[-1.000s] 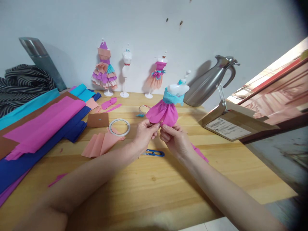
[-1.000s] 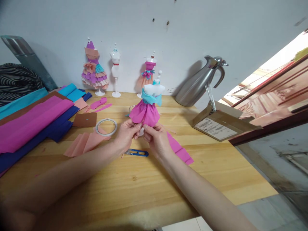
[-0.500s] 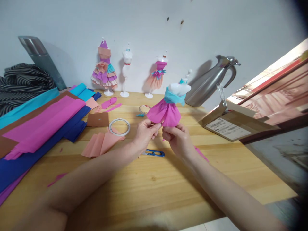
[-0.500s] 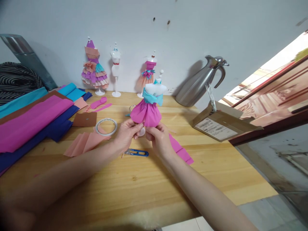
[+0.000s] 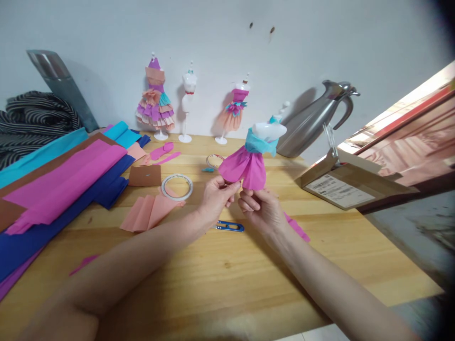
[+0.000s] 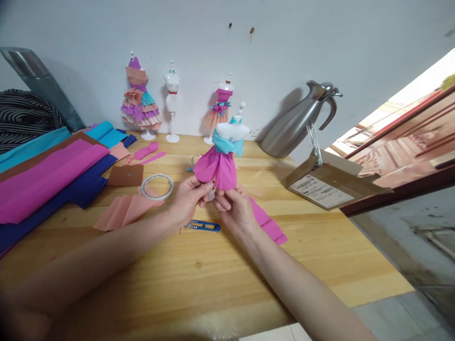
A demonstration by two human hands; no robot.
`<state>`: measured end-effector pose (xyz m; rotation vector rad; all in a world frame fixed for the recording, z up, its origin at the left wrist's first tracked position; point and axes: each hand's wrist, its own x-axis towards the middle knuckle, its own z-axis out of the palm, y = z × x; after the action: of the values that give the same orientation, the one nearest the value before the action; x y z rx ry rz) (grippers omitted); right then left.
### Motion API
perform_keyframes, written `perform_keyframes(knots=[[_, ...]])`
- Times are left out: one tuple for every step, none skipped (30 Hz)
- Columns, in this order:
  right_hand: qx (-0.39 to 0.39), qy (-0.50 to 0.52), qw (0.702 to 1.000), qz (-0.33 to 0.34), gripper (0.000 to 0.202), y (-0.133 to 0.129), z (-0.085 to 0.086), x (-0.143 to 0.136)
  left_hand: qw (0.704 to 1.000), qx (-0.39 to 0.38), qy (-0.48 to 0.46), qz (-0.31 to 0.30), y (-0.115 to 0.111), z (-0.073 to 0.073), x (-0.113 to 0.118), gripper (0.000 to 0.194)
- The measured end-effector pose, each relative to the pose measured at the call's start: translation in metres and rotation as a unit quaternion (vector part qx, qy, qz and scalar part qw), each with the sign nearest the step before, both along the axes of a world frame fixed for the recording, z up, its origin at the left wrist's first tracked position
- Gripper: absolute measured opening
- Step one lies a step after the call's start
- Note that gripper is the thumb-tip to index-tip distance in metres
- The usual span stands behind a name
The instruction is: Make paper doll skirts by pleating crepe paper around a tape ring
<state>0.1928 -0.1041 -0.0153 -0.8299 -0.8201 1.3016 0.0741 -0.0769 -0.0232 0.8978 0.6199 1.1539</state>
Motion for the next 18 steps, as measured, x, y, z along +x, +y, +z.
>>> perform_keyframes(knots=[[0.005,0.006,1.0,0.004,0.025,-0.0003,0.0004,-0.0012,1.0,-0.002,-0.001,-0.001,-0.0006,0.0,0.0001,0.031],[0.009,0.009,1.0,0.007,0.025,-0.0008,0.0007,-0.0023,1.0,-0.003,-0.003,-0.003,-0.0011,-0.0001,0.0003,0.031],[0.013,0.01,1.0,0.01,0.026,-0.0011,0.001,-0.0032,1.0,-0.005,-0.006,-0.005,-0.0014,-0.0004,0.0005,0.031],[0.016,0.009,1.0,0.012,0.027,-0.0013,0.0012,-0.004,1.0,-0.007,-0.008,-0.008,-0.0015,-0.0007,0.0008,0.03],[0.019,0.007,1.0,0.013,0.028,-0.0012,0.0012,-0.0045,1.0,-0.008,-0.011,-0.009,-0.0015,-0.0013,0.001,0.03],[0.02,0.003,1.0,0.014,0.03,-0.0008,0.001,-0.0048,1.0,-0.008,-0.014,-0.01,-0.0012,-0.0019,0.0013,0.03],[0.022,-0.001,1.0,0.015,0.033,-0.0002,0.0008,-0.005,1.0,-0.008,-0.015,-0.011,-0.0008,-0.0026,0.0015,0.029],[0.022,-0.005,1.0,0.014,0.036,0.0005,0.0006,-0.0051,1.0,-0.008,-0.017,-0.011,-0.0003,-0.0033,0.0018,0.029],[0.022,-0.009,1.0,0.013,0.037,0.0011,0.0005,-0.0052,1.0,-0.008,-0.018,-0.011,0.0001,-0.0037,0.002,0.029],[0.021,-0.013,1.0,0.012,0.038,0.0018,0.0004,-0.0052,1.0,-0.008,-0.018,-0.011,0.0005,-0.004,0.0021,0.028],[0.019,-0.015,1.0,0.01,0.039,0.0023,0.0005,-0.0051,1.0,-0.009,-0.019,-0.01,0.0008,-0.004,0.0022,0.028],[0.016,-0.017,1.0,0.009,0.039,0.0027,0.0006,-0.0051,1.0,-0.01,-0.018,-0.009,0.0008,-0.0037,0.0022,0.028],[0.013,-0.018,1.0,0.008,0.039,0.003,0.0008,-0.005,1.0,-0.011,-0.017,-0.008,0.0006,-0.0032,0.0022,0.028],[0.008,-0.017,1.0,0.008,0.039,0.0034,0.0011,-0.0049,1.0,-0.011,-0.016,-0.008,0.0002,-0.0025,0.0021,0.028],[0.003,-0.015,1.0,0.01,0.039,0.0037,0.0014,-0.0047,1.0,-0.011,-0.015,-0.009,-0.0004,-0.0019,0.002,0.029],[-0.002,-0.013,1.0,0.012,0.038,0.0041,0.0016,-0.0044,1.0,-0.01,-0.015,-0.01,-0.0011,-0.0013,0.0019,0.029],[-0.008,-0.009,1.0,0.014,0.037,0.0045,0.0016,-0.004,1.0,-0.009,-0.015,-0.012,-0.0018,-0.0009,0.0018,0.029],[-0.013,-0.006,1.0,0.017,0.035,0.0049,0.0014,-0.0035,1.0,-0.008,-0.016,-0.013,-0.0025,-0.0007,0.0017,0.029]])
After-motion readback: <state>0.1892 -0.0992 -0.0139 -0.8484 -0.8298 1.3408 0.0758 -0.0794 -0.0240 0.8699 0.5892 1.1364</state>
